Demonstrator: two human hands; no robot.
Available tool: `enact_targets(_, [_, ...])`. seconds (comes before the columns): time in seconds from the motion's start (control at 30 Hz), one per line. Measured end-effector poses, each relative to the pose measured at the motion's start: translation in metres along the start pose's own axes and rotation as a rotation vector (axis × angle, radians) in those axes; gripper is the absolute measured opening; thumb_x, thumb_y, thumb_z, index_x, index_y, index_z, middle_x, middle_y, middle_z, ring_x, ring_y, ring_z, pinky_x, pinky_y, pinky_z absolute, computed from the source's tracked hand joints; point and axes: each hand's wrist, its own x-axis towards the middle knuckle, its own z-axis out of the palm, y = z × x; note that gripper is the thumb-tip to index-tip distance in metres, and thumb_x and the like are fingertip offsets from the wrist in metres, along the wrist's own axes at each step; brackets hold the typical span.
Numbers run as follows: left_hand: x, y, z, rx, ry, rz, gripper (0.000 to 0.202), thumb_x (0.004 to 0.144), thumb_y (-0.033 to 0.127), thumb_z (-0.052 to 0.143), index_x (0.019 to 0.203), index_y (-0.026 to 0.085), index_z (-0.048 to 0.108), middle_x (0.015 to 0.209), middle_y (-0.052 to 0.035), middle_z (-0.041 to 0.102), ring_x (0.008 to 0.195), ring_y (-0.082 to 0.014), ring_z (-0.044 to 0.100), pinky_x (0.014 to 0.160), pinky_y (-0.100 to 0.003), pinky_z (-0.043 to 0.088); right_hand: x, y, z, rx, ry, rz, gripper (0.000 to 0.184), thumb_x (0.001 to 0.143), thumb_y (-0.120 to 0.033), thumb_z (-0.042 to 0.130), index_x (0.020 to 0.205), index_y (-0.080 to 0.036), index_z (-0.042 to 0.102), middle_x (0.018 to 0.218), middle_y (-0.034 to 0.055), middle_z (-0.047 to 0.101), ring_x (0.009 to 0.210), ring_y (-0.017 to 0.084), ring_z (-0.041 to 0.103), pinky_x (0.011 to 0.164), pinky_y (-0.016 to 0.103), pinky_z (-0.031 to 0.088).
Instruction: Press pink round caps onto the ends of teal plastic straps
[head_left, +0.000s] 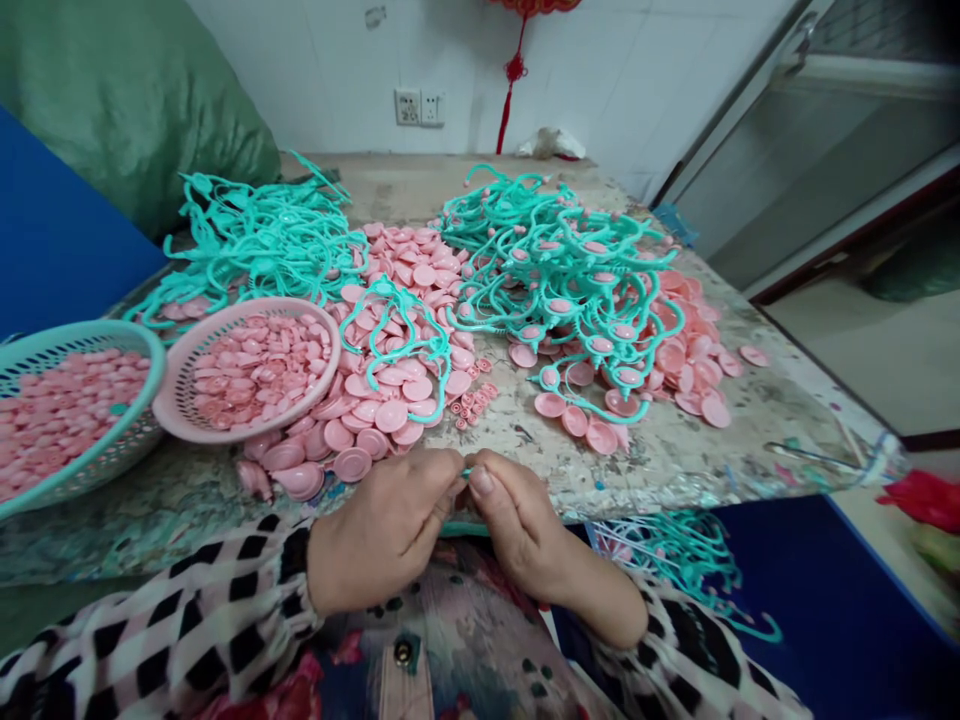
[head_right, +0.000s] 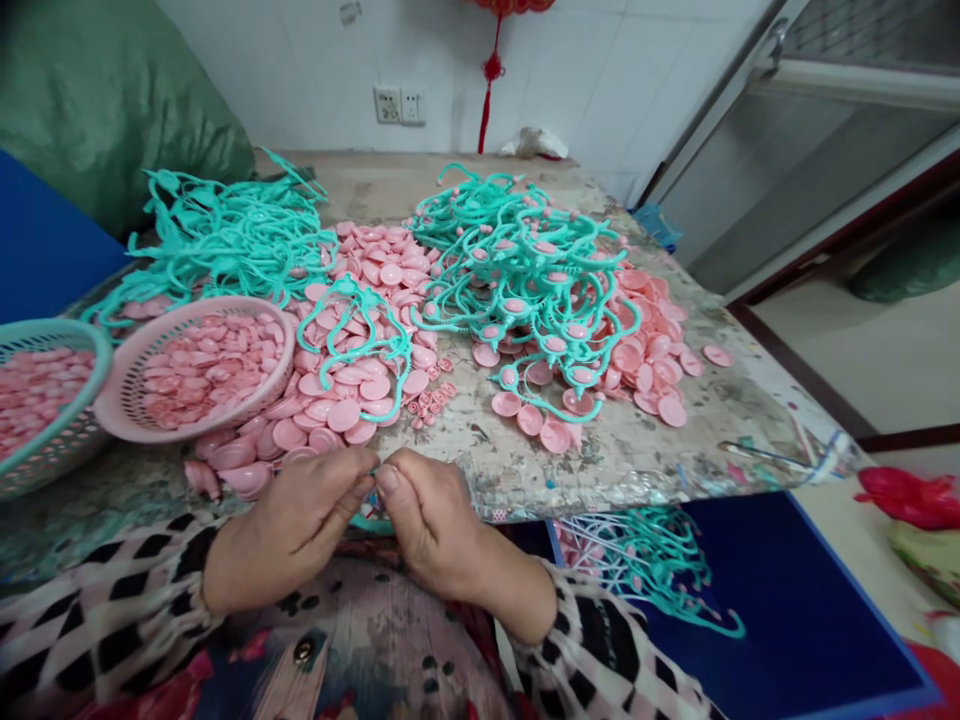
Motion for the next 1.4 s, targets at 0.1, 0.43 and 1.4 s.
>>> enact_targets(0.1, [0.0, -0.003, 0.001, 0.005, -0.02, 0.013, 0.014, 0.091, 0.01, 0.035, 0.088, 0.017, 0.046, 0.074, -0.0003, 0.053, 0.069, -0.0146, 0.051, 0.064, -0.025, 0.037, -0.002, 0.0, 0.002, 0.098, -0.026, 0.071, 0.033, 0.1, -0.034, 0.026, 0.072, -0.021, 0.038, 0.065, -0.0032, 0.04, 0.058, 0.011, 0.039, 0.056, 0.025, 0.033])
enact_targets(0.43, [0.009, -0.006, -0.012, -0.325, -0.051, -0.274, 0.019, 0.097, 0.024, 0.038, 0.099, 0.019, 0.056, 0.081, 0.0018, 0.06, 0.075, -0.0111, 0.057, 0.069, -0.022, 0.041, -0.004, 0.005, -0.018, 0.236, -0.064, 0.231, 0.034, 0.099, -0.042, 0.03, 0.099, -0.021, 0.056, 0.088, 0.0026, 0.056, 0.083, 0.014, 0.053, 0.076, 0.028, 0.042])
enact_targets(1.4, [-0.001, -0.044, -0.003, -1.369, 0.445, -0.778, 0.038, 0.086, 0.036, 0.061, 0.12, 0.025, 0.052, 0.095, -0.0007, 0.063, 0.075, -0.0098, 0.06, 0.068, -0.022, 0.048, -0.006, 0.021, 0.016, 0.618, 0.209, 0.573, 0.036, 0.079, -0.052, 0.063, 0.074, -0.017, 0.06, 0.056, -0.0028, 0.059, 0.053, 0.011, 0.056, 0.056, 0.023, 0.044])
